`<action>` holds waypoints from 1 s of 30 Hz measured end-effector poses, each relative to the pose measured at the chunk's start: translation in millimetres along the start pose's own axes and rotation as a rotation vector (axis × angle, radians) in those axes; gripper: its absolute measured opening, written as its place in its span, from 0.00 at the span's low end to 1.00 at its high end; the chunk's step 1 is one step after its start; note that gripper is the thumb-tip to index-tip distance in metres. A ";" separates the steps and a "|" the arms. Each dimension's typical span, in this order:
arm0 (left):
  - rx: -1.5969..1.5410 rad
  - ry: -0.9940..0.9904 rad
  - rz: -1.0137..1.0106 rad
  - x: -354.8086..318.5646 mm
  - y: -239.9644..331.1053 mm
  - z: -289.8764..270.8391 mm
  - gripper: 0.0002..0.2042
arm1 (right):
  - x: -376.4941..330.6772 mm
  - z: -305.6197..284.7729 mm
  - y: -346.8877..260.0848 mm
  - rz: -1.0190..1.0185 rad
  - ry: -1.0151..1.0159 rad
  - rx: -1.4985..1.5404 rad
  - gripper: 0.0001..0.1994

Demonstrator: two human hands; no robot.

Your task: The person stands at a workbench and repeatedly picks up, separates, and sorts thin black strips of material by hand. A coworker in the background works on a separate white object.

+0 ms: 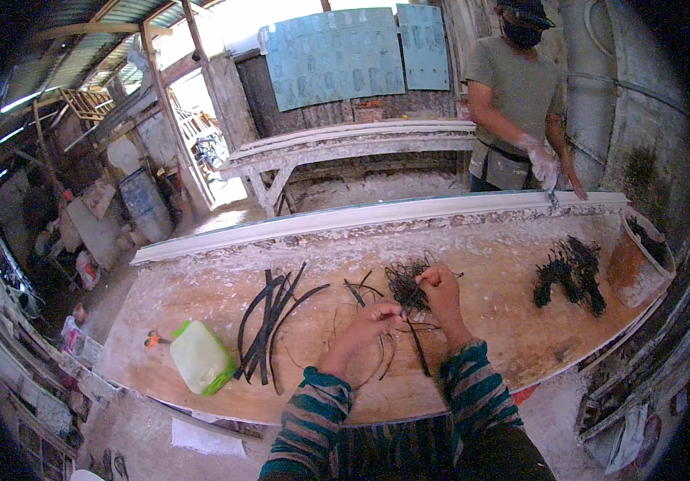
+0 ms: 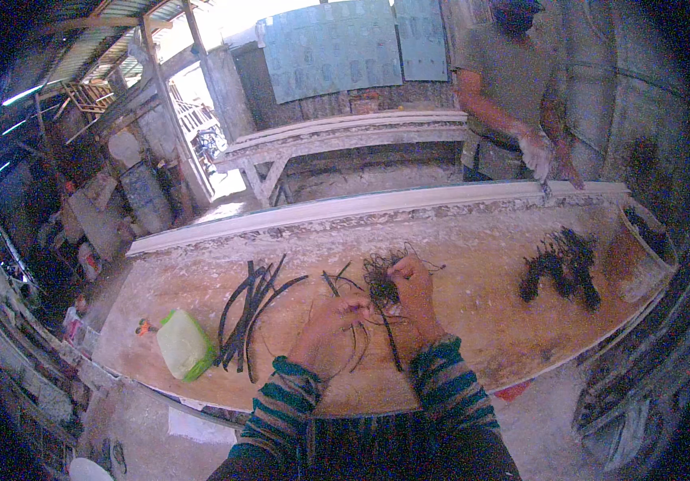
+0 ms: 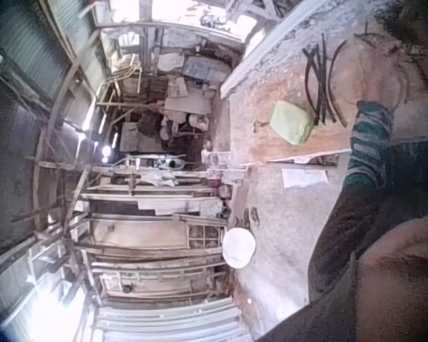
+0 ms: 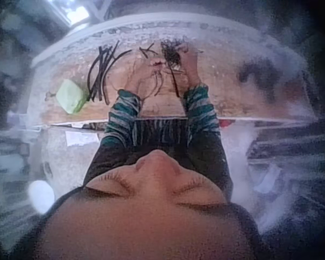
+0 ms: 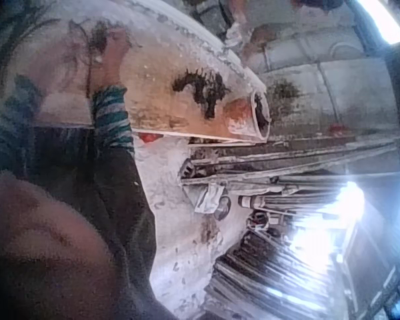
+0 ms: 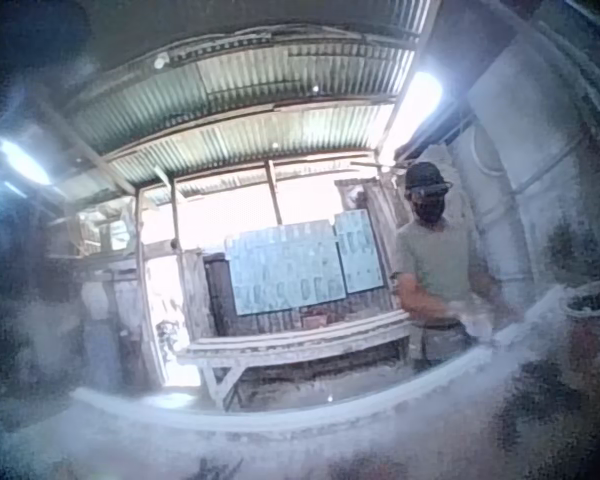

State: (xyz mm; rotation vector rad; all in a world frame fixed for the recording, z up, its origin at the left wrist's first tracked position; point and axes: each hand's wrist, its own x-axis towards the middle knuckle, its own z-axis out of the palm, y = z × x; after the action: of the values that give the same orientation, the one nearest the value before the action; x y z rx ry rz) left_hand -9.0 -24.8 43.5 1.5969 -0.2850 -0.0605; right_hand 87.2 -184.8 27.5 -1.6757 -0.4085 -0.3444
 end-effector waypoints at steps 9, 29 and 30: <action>-0.081 0.153 -0.008 3.9 -0.8 -1.0 0.07 | -1.6 17.3 14.7 -0.226 0.071 -0.224 0.10; -0.157 0.751 0.120 18.7 -44.6 -51.1 0.02 | -31.9 20.0 -42.4 -0.159 -0.872 0.266 0.07; -0.142 0.737 0.122 17.2 -39.1 -46.8 0.02 | -30.1 19.1 -39.7 -0.157 -0.889 0.246 0.07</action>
State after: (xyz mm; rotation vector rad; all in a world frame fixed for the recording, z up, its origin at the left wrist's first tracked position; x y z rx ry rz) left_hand 23.3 17.8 9.5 1.3558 0.1952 0.5791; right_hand 42.2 -163.1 46.3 -1.4816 -1.1892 0.3585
